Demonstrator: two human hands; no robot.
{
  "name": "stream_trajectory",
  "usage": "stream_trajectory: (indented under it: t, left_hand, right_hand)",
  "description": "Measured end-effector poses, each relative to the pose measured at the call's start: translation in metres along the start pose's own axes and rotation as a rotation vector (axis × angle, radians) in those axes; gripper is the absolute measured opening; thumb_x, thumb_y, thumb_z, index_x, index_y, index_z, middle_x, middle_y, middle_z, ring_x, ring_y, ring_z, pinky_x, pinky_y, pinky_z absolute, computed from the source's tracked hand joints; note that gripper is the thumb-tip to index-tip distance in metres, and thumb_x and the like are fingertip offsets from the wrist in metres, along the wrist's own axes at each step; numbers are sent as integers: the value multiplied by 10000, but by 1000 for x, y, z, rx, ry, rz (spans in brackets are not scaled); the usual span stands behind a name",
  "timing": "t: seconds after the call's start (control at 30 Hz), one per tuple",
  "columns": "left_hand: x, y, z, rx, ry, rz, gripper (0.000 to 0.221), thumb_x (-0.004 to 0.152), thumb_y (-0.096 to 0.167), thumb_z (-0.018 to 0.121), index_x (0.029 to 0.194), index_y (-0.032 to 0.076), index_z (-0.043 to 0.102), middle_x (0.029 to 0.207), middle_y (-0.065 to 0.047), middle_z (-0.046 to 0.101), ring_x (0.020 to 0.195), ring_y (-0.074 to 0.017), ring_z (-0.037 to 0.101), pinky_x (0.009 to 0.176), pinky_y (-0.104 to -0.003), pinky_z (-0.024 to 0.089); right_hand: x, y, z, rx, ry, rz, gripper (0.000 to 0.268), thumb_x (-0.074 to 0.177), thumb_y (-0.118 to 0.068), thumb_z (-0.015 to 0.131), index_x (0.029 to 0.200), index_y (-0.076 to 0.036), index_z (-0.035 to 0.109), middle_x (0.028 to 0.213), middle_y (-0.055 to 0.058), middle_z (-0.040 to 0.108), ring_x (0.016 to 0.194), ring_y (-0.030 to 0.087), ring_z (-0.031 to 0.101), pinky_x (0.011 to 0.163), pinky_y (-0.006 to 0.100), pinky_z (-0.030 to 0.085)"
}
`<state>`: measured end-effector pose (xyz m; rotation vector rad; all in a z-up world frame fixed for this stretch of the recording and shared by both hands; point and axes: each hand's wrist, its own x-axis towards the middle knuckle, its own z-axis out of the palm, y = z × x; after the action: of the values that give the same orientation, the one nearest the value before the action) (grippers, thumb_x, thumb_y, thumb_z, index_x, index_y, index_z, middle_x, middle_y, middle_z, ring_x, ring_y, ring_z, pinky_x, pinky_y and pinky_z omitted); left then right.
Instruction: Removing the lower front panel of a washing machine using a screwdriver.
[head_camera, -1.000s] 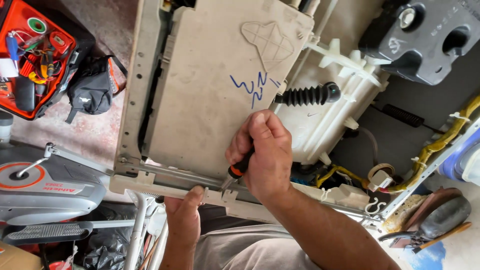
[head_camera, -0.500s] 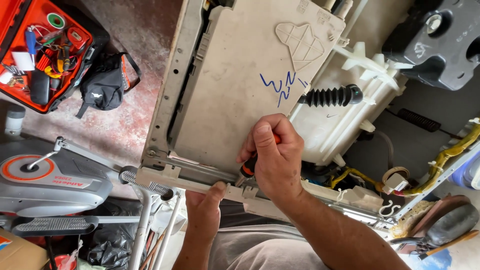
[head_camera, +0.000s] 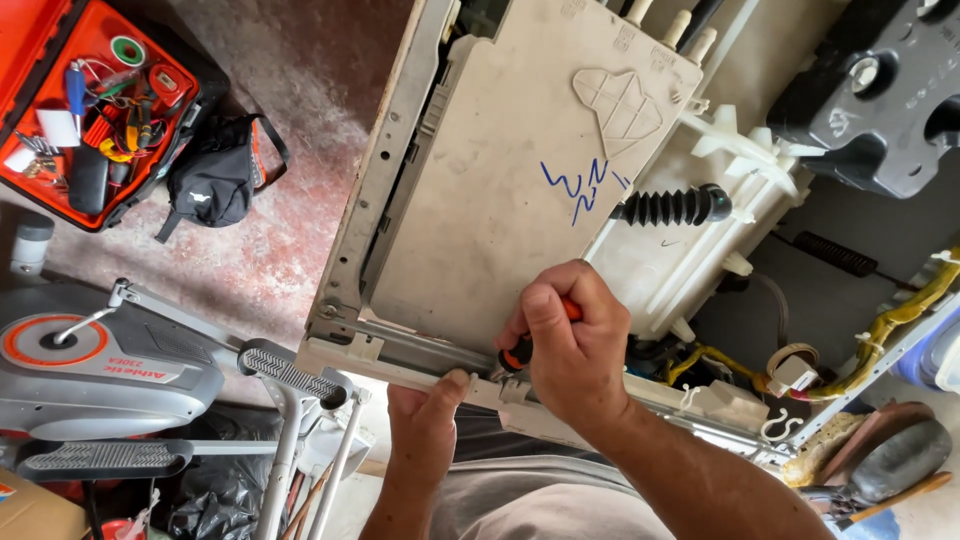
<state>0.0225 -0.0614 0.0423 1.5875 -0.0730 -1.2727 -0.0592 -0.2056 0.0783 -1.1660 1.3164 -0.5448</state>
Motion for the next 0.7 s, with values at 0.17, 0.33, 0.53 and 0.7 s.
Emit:
stream_trajectory:
  t: [0.17, 0.33, 0.53, 0.7]
  left_hand:
    - [-5, -7, -3, -38, 65, -82, 330, 783, 110, 649, 1086, -14, 683, 955, -111, 736, 926, -272, 695, 853, -419, 613]
    - [0, -11, -5, -64, 63, -84, 227, 797, 77, 635, 1008, 4, 673, 887, -91, 709, 885, -256, 682, 864, -409, 600]
    - [-4, -13, -7, -90, 23, -17, 169, 821, 126, 653, 945, 16, 684, 825, -66, 690, 821, -243, 673, 773, -402, 607]
    - [-4, -16, -3, -96, 64, -22, 308, 794, 83, 651, 1079, -24, 696, 986, -103, 735, 966, -270, 699, 914, -422, 597]
  right_hand:
    - [-14, -14, 6, -92, -15, -234, 228, 1037, -177, 505, 849, -62, 561, 589, 48, 642, 490, 133, 611, 502, 253, 505]
    - [-11, -8, 9, -36, 12, -282, 274, 1060, -236, 500, 865, -48, 536, 592, 59, 589, 489, 171, 654, 465, 251, 522]
    - [-17, -7, 8, -18, 8, -320, 303, 1069, -269, 492, 871, -44, 538, 615, 59, 581, 508, 176, 668, 467, 248, 532]
    - [-5, -6, -4, 72, -5, -136, 258, 1062, -205, 479, 861, -48, 522, 607, 71, 578, 509, 210, 678, 434, 283, 538]
